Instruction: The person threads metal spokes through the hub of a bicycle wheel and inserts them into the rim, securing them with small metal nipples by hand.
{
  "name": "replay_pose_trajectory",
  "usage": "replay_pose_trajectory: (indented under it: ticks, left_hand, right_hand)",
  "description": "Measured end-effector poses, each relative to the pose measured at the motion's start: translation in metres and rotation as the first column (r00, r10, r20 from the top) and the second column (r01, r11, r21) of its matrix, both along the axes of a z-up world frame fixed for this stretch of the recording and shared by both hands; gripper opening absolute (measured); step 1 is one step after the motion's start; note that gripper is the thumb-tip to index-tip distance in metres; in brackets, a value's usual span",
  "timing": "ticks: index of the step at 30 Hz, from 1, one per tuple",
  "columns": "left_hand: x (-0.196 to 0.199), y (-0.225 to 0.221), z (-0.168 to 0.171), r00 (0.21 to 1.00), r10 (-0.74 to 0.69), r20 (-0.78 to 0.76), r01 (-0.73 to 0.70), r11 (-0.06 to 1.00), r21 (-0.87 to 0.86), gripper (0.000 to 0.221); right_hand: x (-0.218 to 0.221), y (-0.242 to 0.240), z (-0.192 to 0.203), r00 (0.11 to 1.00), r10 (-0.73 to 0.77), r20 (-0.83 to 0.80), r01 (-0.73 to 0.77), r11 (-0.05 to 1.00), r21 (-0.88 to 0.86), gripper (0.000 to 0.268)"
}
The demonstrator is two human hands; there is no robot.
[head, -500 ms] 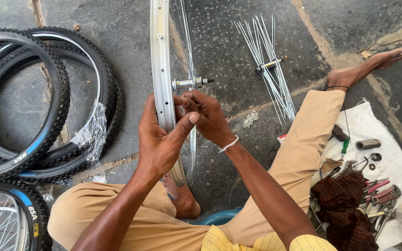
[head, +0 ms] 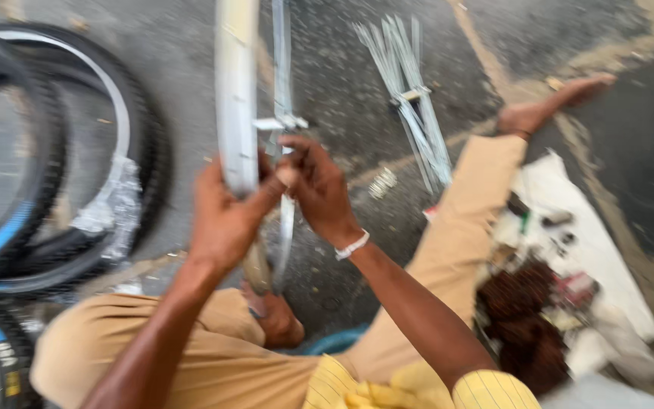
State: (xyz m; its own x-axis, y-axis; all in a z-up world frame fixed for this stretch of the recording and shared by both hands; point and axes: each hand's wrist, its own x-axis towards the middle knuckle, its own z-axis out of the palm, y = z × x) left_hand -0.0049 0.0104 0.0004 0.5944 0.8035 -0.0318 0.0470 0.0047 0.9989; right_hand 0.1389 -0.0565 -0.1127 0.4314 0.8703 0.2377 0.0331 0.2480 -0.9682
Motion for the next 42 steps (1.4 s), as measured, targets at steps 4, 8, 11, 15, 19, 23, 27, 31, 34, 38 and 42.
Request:
replay_pose_trajectory:
  ticks: [4, 8, 11, 15, 19, 23, 27, 31, 34, 38, 42]
  left_hand:
    - [-0.003, 0.000, 0.016, 0.994, 0.067, -0.086, -0.048, 0.978, 0.202, 0.034]
    - [-0.010, -0.003, 0.034, 0.990, 0.077, -0.116, -0.055, 0.981, 0.186, 0.035]
    - [-0.009, -0.004, 0.041, 0.979, 0.083, -0.185, -0.055, 0.987, 0.148, 0.035]
    - [-0.002, -0.003, 0.045, 0.964, 0.087, -0.251, -0.051, 0.988, 0.147, 0.036]
    - [-0.001, -0.005, 0.047, 0.963, 0.062, -0.262, -0.044, 0.996, 0.075, 0.035]
    - [-0.002, -0.009, 0.048, 0.978, 0.037, -0.205, -0.033, 0.999, 0.021, 0.031]
    - [-0.001, -0.007, 0.050, 0.964, 0.052, -0.260, -0.052, 0.999, 0.007, 0.030]
    - [0.003, -0.007, 0.047, 0.989, 0.036, -0.141, -0.040, 0.999, -0.027, 0.029]
    - [0.004, -0.010, 0.041, 0.992, 0.047, -0.119, -0.038, 0.996, 0.075, 0.031]
    - [0.006, -0.012, 0.046, 0.991, 0.027, -0.132, -0.012, 0.993, 0.116, 0.034]
    - [0.002, -0.017, 0.049, 0.999, 0.010, -0.038, -0.006, 0.993, 0.115, 0.037]
  right_hand:
    - [0.077, -0.024, -0.122, 0.857, -0.458, 0.236, 0.507, 0.829, -0.234, 0.021]
    - [0.158, -0.093, -0.253, 0.669, -0.371, 0.644, 0.737, 0.446, -0.509, 0.023]
    - [0.170, -0.114, -0.293, 0.686, -0.237, 0.688, 0.689, 0.514, -0.511, 0.031]
    - [0.174, -0.095, -0.313, 0.558, -0.191, 0.808, 0.727, 0.581, -0.365, 0.027]
    - [0.175, -0.085, -0.323, 0.502, -0.207, 0.840, 0.752, 0.584, -0.306, 0.023]
    - [0.184, -0.083, -0.320, 0.552, -0.123, 0.825, 0.703, 0.601, -0.381, 0.017]
    - [0.181, -0.083, -0.299, 0.599, -0.101, 0.794, 0.668, 0.610, -0.426, 0.017]
    - [0.179, -0.048, -0.220, 0.860, -0.225, 0.458, 0.469, 0.703, -0.535, 0.015]
    - [0.147, -0.013, -0.058, 0.995, -0.103, 0.015, 0.103, 0.966, -0.238, 0.018]
    - [0.072, -0.017, 0.144, 0.889, 0.118, 0.442, -0.106, 0.993, -0.051, 0.017]
    - [0.017, -0.013, 0.228, 0.361, 0.097, 0.928, -0.286, 0.958, 0.011, 0.012]
